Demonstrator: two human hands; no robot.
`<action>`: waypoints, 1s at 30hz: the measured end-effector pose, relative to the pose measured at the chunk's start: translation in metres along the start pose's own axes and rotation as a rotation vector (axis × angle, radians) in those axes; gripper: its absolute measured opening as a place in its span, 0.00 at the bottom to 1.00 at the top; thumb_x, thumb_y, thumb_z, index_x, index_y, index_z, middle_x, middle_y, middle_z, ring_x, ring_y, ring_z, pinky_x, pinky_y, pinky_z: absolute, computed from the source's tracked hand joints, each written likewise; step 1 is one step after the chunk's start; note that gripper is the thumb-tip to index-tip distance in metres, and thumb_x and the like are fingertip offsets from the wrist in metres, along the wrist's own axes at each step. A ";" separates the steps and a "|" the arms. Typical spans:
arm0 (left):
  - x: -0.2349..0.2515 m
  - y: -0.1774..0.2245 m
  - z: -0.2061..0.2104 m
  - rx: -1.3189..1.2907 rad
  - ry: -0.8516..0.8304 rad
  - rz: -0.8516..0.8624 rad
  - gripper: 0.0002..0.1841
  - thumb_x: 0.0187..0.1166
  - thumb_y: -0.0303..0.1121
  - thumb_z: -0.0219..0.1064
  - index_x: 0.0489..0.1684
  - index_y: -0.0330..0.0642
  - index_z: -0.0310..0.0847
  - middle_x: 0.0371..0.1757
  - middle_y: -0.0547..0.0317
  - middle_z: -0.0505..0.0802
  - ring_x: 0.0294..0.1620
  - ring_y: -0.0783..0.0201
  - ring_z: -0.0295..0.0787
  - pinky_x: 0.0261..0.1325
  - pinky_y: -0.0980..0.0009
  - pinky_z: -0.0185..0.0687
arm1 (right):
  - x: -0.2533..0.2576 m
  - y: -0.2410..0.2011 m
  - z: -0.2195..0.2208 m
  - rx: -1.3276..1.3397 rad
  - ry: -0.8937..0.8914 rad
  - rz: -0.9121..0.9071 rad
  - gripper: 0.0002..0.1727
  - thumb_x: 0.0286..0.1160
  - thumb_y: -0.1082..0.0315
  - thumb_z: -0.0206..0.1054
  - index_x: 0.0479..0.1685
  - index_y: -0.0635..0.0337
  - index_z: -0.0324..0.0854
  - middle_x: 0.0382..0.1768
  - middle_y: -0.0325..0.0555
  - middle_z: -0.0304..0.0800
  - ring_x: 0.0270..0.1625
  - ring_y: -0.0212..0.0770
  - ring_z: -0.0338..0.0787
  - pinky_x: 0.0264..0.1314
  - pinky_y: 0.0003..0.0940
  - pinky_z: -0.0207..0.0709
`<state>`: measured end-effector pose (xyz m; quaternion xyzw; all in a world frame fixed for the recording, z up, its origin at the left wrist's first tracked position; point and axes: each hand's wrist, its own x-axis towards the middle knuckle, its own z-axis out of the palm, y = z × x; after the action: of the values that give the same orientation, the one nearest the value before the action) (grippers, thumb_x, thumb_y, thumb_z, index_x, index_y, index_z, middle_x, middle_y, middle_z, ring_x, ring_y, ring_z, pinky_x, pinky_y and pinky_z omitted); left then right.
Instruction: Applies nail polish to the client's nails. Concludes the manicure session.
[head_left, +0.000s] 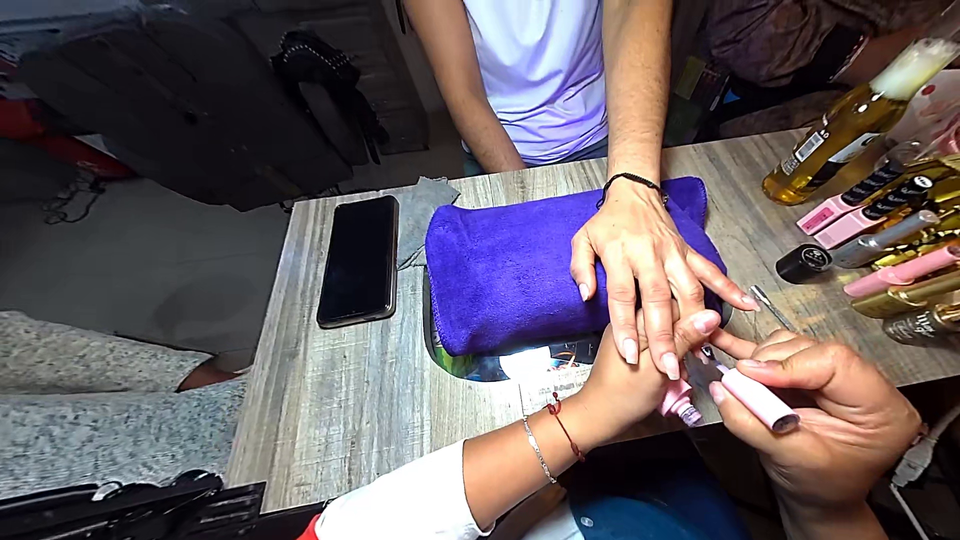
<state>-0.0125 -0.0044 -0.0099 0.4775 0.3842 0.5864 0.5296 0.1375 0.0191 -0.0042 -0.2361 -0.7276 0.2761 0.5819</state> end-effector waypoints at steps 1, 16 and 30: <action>0.000 0.000 0.000 0.003 0.003 0.000 0.13 0.90 0.39 0.59 0.35 0.43 0.81 0.19 0.61 0.80 0.15 0.74 0.74 0.17 0.81 0.70 | 0.000 0.000 0.000 0.000 0.001 0.001 0.15 0.52 0.71 0.79 0.38 0.43 0.85 0.34 0.19 0.86 0.42 0.20 0.90 0.58 0.26 0.92; 0.000 -0.002 0.000 -0.021 -0.003 0.017 0.14 0.91 0.38 0.58 0.33 0.42 0.80 0.19 0.61 0.79 0.14 0.74 0.72 0.16 0.82 0.68 | -0.004 -0.001 -0.001 -0.012 -0.014 -0.020 0.12 0.51 0.69 0.78 0.34 0.45 0.83 0.30 0.21 0.83 0.39 0.21 0.89 0.60 0.30 0.91; 0.000 -0.002 0.000 -0.046 -0.006 0.003 0.15 0.91 0.41 0.57 0.34 0.44 0.82 0.21 0.63 0.81 0.16 0.75 0.74 0.19 0.82 0.71 | 0.001 -0.002 0.003 0.117 0.043 0.033 0.18 0.52 0.73 0.80 0.42 0.42 0.87 0.38 0.20 0.89 0.45 0.22 0.92 0.60 0.28 0.92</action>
<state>-0.0120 -0.0046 -0.0118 0.4675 0.3681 0.5947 0.5407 0.1342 0.0182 -0.0022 -0.2197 -0.6935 0.3224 0.6056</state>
